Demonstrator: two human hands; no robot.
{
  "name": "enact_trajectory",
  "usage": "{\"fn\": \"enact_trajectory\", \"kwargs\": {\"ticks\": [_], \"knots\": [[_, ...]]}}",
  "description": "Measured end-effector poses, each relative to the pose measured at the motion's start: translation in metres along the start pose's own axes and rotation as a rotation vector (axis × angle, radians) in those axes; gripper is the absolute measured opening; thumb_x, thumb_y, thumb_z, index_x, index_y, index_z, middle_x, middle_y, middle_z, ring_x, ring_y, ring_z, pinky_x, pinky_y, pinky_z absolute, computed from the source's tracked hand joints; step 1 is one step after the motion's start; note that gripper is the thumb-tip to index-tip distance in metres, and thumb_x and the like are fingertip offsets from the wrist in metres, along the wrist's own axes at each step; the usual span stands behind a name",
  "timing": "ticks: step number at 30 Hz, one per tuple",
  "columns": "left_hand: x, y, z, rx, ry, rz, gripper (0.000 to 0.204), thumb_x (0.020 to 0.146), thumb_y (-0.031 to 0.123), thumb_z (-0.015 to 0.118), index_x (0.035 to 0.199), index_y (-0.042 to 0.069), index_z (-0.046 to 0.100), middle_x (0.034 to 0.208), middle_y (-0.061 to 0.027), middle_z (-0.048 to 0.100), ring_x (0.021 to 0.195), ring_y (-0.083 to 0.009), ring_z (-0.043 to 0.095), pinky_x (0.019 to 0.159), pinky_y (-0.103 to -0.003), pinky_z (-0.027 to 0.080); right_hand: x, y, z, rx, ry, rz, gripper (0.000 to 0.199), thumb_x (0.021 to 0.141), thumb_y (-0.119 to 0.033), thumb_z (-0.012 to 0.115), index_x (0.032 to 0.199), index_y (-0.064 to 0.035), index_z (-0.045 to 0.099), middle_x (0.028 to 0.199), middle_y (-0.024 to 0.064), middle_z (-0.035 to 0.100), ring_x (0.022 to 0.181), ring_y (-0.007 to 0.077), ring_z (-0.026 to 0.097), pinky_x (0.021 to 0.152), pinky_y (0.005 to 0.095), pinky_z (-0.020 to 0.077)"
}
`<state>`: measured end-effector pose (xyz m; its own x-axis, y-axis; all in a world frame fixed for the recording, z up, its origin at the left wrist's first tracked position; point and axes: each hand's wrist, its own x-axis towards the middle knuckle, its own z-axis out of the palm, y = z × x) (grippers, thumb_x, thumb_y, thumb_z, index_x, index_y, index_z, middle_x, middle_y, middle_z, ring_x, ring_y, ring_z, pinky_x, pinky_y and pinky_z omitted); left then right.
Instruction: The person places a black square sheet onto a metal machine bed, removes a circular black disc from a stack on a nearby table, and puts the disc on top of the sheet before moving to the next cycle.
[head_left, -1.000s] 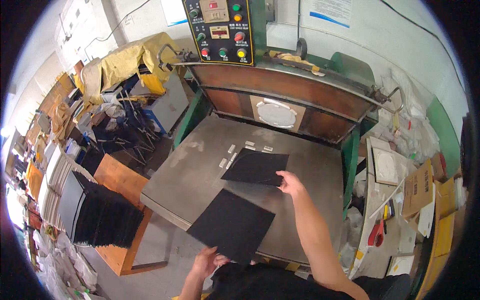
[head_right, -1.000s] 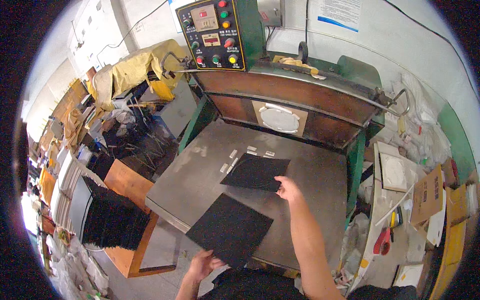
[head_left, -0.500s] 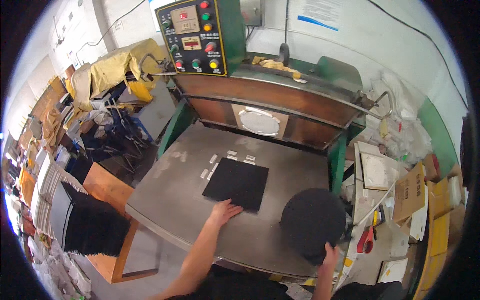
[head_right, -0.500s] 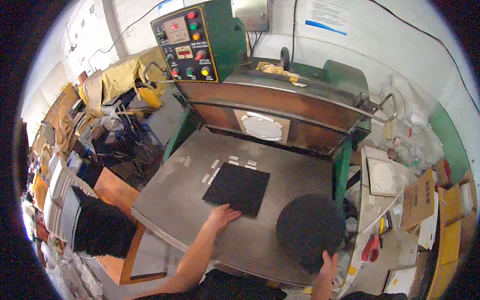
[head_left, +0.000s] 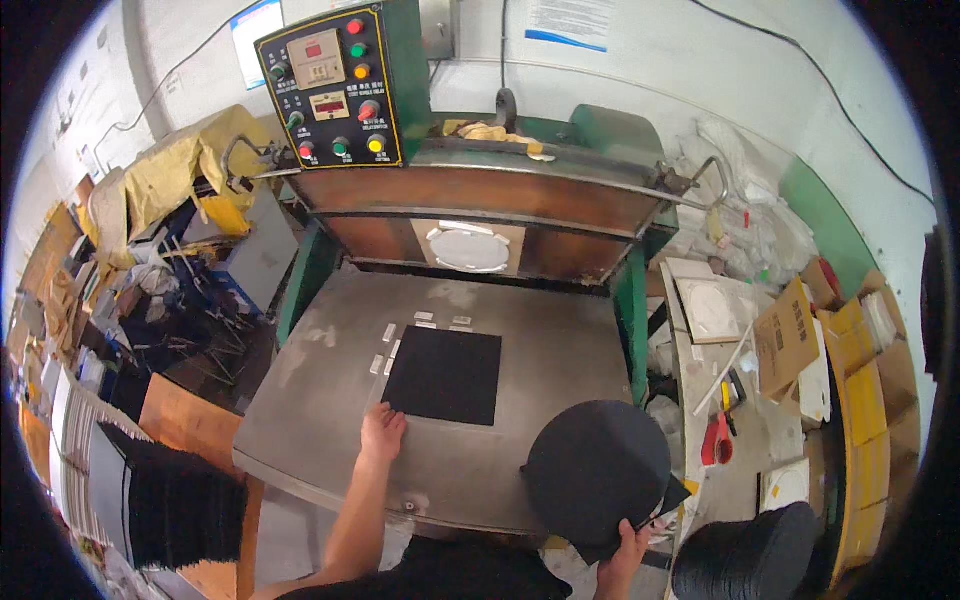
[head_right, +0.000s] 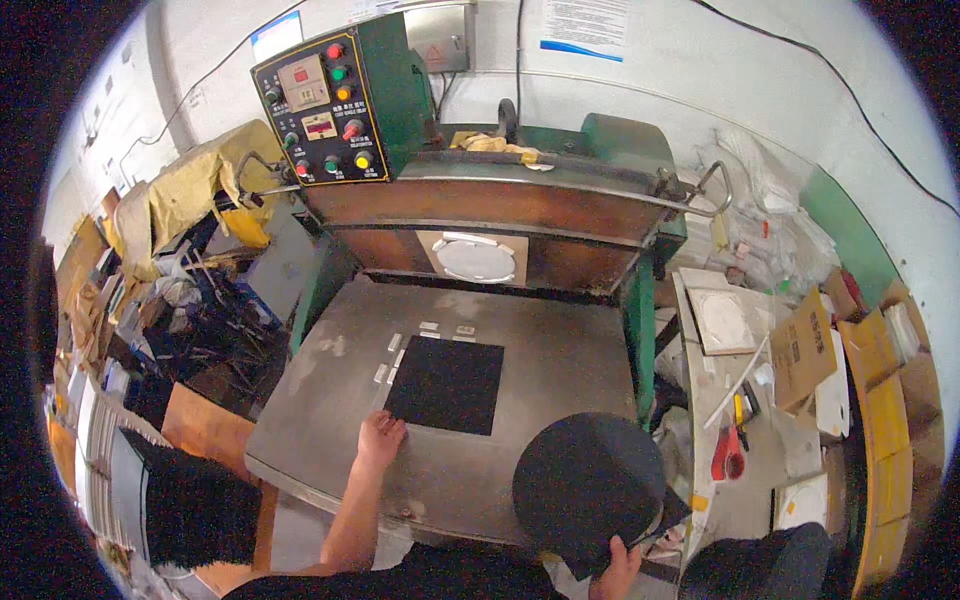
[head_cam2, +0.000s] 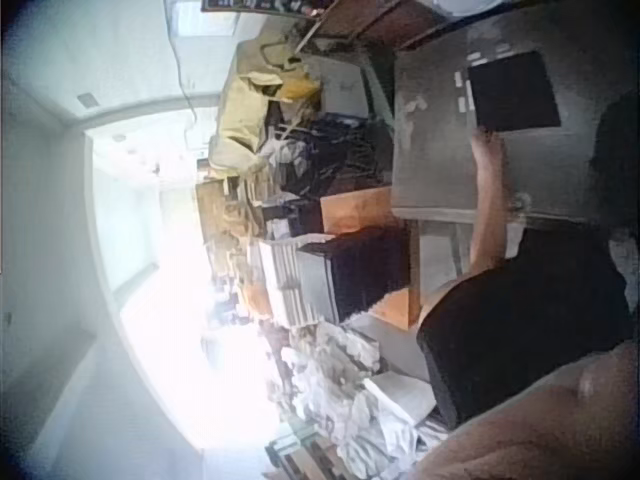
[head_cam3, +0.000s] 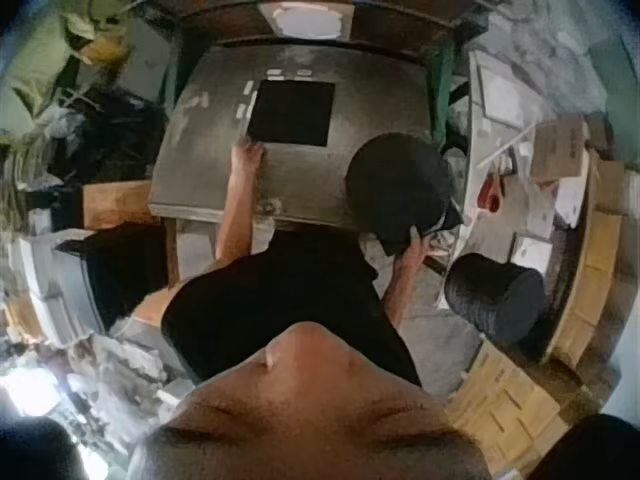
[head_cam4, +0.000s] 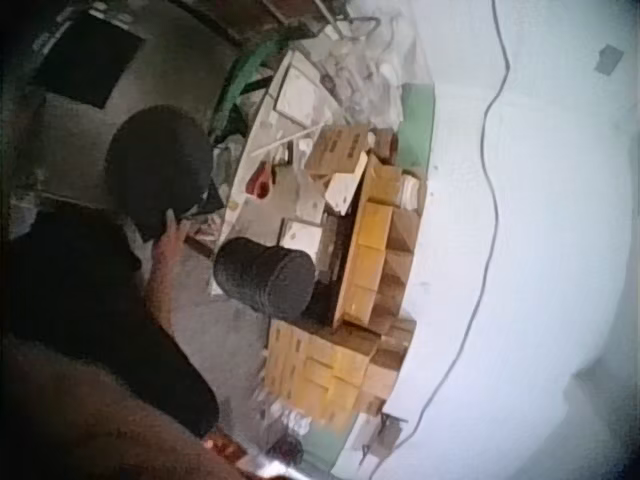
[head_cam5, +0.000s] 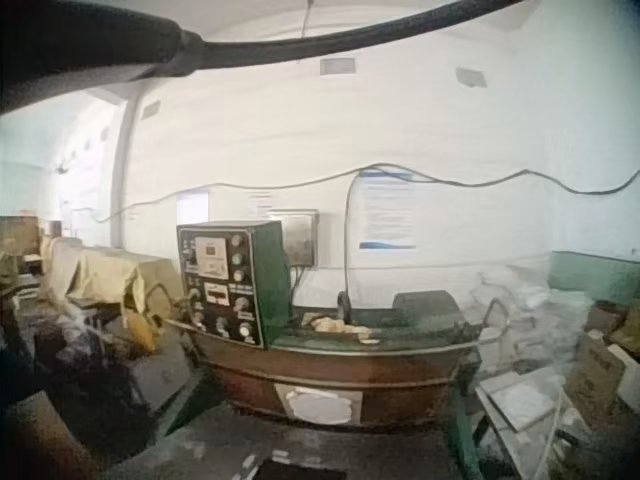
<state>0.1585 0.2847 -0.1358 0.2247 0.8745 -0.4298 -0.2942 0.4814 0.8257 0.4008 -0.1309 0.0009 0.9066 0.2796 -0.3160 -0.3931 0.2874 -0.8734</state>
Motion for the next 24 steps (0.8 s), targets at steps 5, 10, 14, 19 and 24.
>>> {"fn": "enact_trajectory", "kwargs": {"ticks": [5,10,14,19,24], "knots": [[-0.092,0.027,0.058,0.191,-0.083,-0.153,0.053,0.092,0.034,0.061,0.133,0.003,0.049,0.119,-0.0092,0.058,0.113,-0.0258,0.054,0.101,-0.041,0.042,-0.043,-0.014,0.031,-0.058,0.014,-0.042,0.045,0.088,-0.004,0.058,0.133,-0.0001,0.050,0.126,0.0119,0.059,0.111,0.0247,0.059,0.095,0.0366,0.0482],[-0.165,0.046,0.119,0.229,-0.970,-0.682,0.055,0.098,0.029,0.056,0.144,0.006,0.036,0.119,-0.0120,0.060,0.102,-0.0236,0.062,0.085,-0.041,0.053,-0.076,-0.004,0.002,-0.092,0.058,0.012,0.037,0.089,-0.006,0.059,0.125,0.0019,0.055,0.115,0.0100,0.065,0.101,0.0210,0.063,0.090,0.0339,0.0497],[-0.208,0.012,0.138,0.523,-1.110,-0.456,0.047,0.099,0.015,0.052,0.142,0.004,0.036,0.115,-0.0113,0.062,0.091,-0.0198,0.066,0.071,-0.034,0.058,-0.115,-0.006,-0.052,-0.172,0.149,0.069,0.027,0.097,-0.017,0.057,0.116,0.0013,0.058,0.090,0.0065,0.066,0.068,0.0141,0.060,0.067,0.0266,0.0488],[-0.252,-0.012,0.194,0.410,-1.051,-0.403,0.040,0.096,0.012,0.053,0.134,0.004,0.042,0.104,-0.0106,0.065,0.073,-0.0198,0.065,0.062,-0.036,0.056,-0.208,-0.054,-0.172,-0.448,0.434,-0.062,0.031,0.102,-0.023,0.048,0.115,0.0020,0.061,0.077,0.0071,0.067,0.063,0.0124,0.057,0.064,0.0251,0.0457],[-0.339,-0.051,0.307,0.158,-1.223,-0.457,0.043,0.097,0.013,0.054,0.138,0.008,0.040,0.109,-0.0078,0.062,0.080,-0.0182,0.064,0.066,-0.036,0.057,-0.307,-0.074,-0.283,-1.063,1.014,-0.035,0.029,0.094,-0.027,0.057,0.111,-0.0044,0.065,0.075,0.0150,0.069,0.071,0.0267,0.068,0.064,0.0390,0.0521]]}}
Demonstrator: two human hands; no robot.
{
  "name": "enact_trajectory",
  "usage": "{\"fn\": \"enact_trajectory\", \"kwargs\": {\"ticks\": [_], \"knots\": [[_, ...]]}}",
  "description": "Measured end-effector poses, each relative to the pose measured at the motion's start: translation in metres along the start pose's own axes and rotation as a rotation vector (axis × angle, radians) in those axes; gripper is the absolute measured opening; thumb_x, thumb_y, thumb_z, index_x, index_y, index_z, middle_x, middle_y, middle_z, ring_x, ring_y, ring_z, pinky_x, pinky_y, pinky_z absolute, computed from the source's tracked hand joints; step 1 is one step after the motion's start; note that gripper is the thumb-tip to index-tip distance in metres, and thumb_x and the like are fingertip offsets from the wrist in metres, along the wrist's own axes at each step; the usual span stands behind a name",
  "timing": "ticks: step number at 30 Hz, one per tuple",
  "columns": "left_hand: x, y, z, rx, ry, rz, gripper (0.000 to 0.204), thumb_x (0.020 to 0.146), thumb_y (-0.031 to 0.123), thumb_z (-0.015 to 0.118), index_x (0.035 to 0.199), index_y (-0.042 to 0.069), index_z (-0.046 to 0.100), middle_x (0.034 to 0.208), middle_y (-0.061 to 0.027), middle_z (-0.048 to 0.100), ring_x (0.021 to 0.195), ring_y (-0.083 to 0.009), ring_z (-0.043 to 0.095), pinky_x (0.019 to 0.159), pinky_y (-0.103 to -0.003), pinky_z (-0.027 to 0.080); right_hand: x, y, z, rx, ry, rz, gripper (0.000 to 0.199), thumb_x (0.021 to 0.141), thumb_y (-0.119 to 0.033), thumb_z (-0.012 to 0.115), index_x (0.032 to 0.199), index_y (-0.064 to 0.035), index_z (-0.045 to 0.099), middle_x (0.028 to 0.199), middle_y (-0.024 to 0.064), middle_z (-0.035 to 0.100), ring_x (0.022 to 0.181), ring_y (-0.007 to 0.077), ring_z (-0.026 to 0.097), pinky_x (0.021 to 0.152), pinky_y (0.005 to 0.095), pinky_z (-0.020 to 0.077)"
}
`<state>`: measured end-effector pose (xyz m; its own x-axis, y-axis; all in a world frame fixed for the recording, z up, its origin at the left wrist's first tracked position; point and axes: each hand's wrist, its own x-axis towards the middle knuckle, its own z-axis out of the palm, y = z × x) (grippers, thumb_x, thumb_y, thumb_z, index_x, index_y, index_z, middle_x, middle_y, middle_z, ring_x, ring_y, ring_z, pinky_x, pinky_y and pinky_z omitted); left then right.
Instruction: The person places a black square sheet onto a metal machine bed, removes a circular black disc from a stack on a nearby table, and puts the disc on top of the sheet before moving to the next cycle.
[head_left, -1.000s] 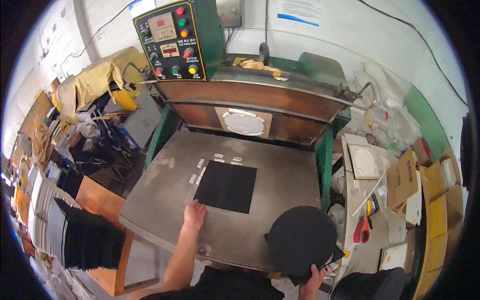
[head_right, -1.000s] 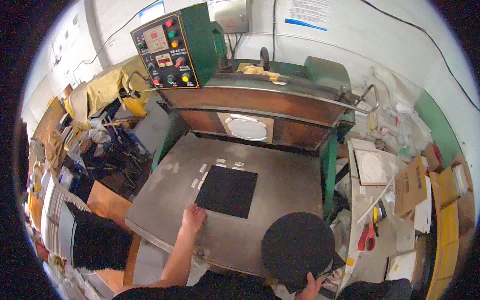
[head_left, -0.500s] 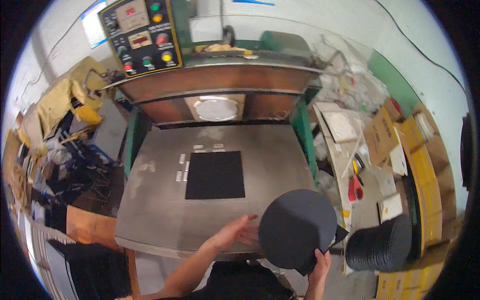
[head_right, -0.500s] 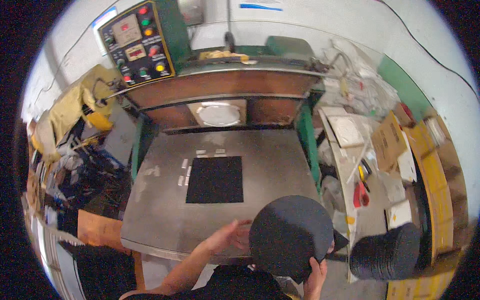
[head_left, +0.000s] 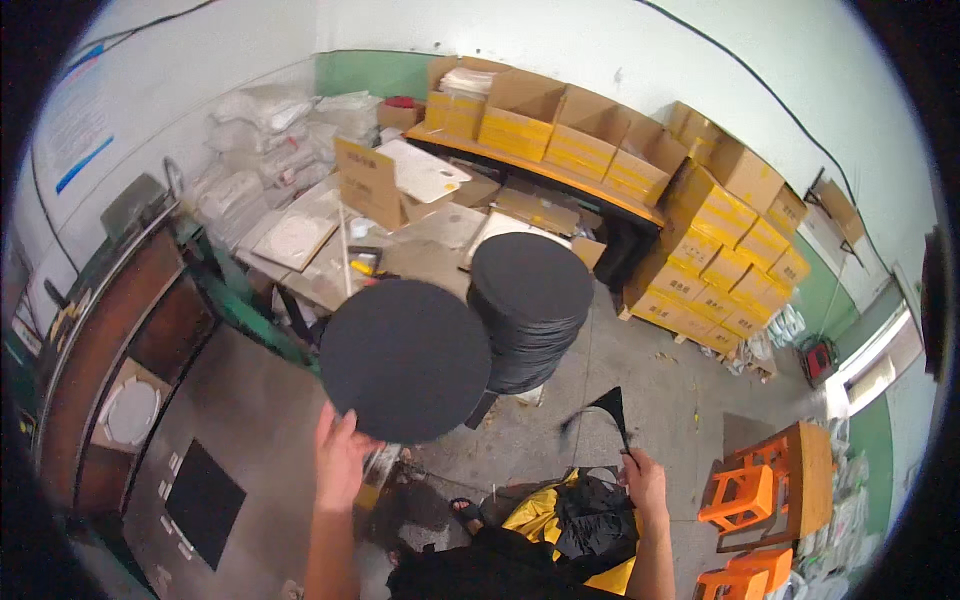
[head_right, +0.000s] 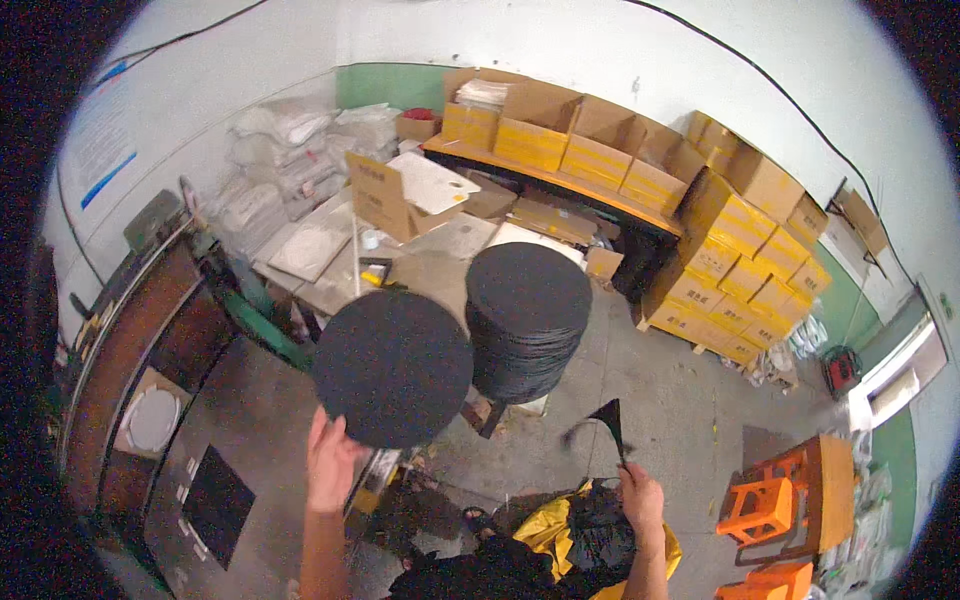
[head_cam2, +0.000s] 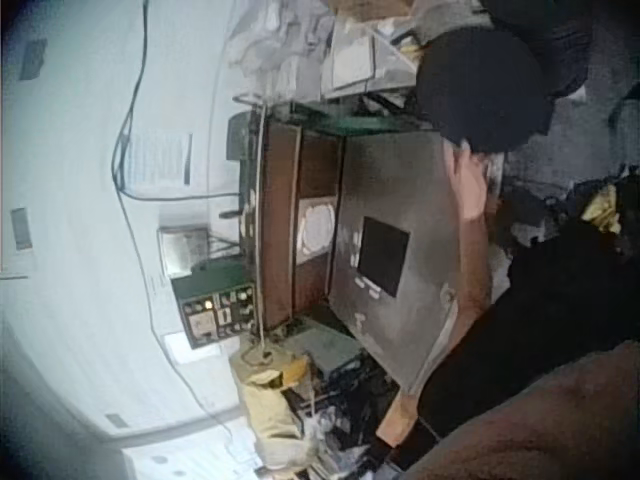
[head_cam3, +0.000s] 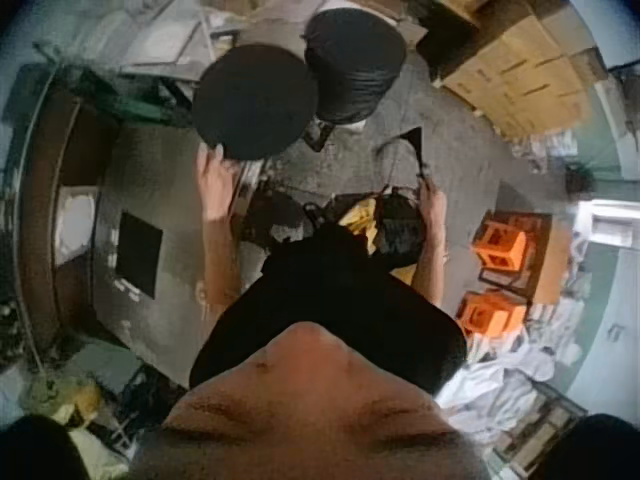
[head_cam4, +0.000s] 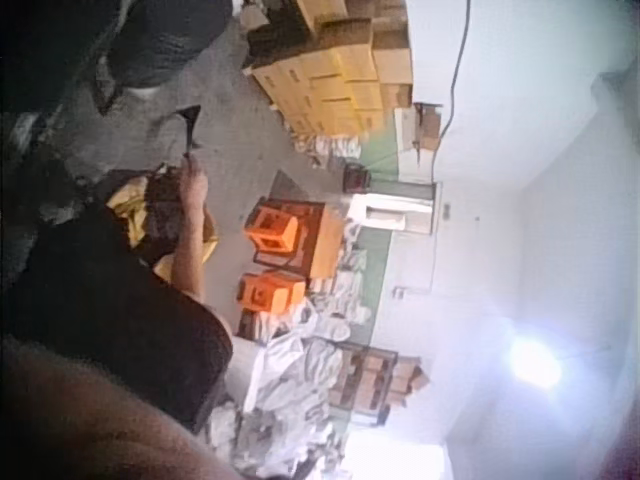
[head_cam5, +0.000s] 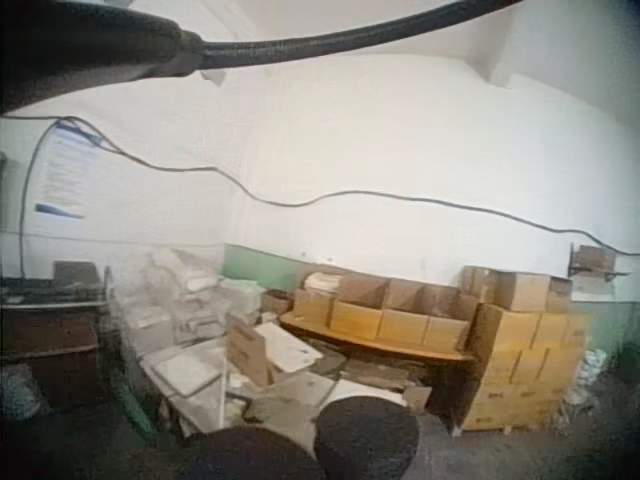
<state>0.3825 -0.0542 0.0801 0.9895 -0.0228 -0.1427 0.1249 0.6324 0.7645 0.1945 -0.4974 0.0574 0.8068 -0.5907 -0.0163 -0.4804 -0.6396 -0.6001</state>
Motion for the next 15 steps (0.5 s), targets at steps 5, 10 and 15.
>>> {"fn": "enact_trajectory", "kwargs": {"ticks": [5,10,15], "knots": [[0.097,-0.049,0.133,-0.073,-0.198,-0.013,0.053,0.097,0.016,0.056,0.143,0.009,0.032,0.116,-0.0116,0.059,0.090,-0.0246,0.065,0.076,-0.041,0.057,0.007,0.144,0.007,-0.433,0.130,0.134,0.032,0.092,-0.031,0.056,0.101,-0.0018,0.066,0.083,0.0179,0.069,0.078,0.0336,0.068,0.068,0.0447,0.0526],[0.169,-0.114,0.196,0.036,-0.179,-0.096,0.032,0.097,0.012,0.051,0.128,0.005,0.045,0.116,-0.0104,0.060,0.098,-0.0276,0.065,0.080,-0.043,0.057,-0.073,0.329,0.097,-0.789,0.170,0.210,0.025,0.091,-0.029,0.055,0.102,-0.0063,0.060,0.094,0.0184,0.063,0.091,0.0343,0.064,0.074,0.0506,0.0503],[0.173,-0.134,0.213,0.241,-0.107,-0.095,0.028,0.098,0.011,0.046,0.125,0.003,0.043,0.115,-0.0176,0.060,0.089,-0.0300,0.069,0.074,-0.041,0.060,-0.088,0.342,0.128,-0.376,-0.544,0.586,0.024,0.093,-0.026,0.054,0.103,-0.0053,0.061,0.092,0.0170,0.065,0.085,0.0324,0.064,0.071,0.0488,0.0526]]}}
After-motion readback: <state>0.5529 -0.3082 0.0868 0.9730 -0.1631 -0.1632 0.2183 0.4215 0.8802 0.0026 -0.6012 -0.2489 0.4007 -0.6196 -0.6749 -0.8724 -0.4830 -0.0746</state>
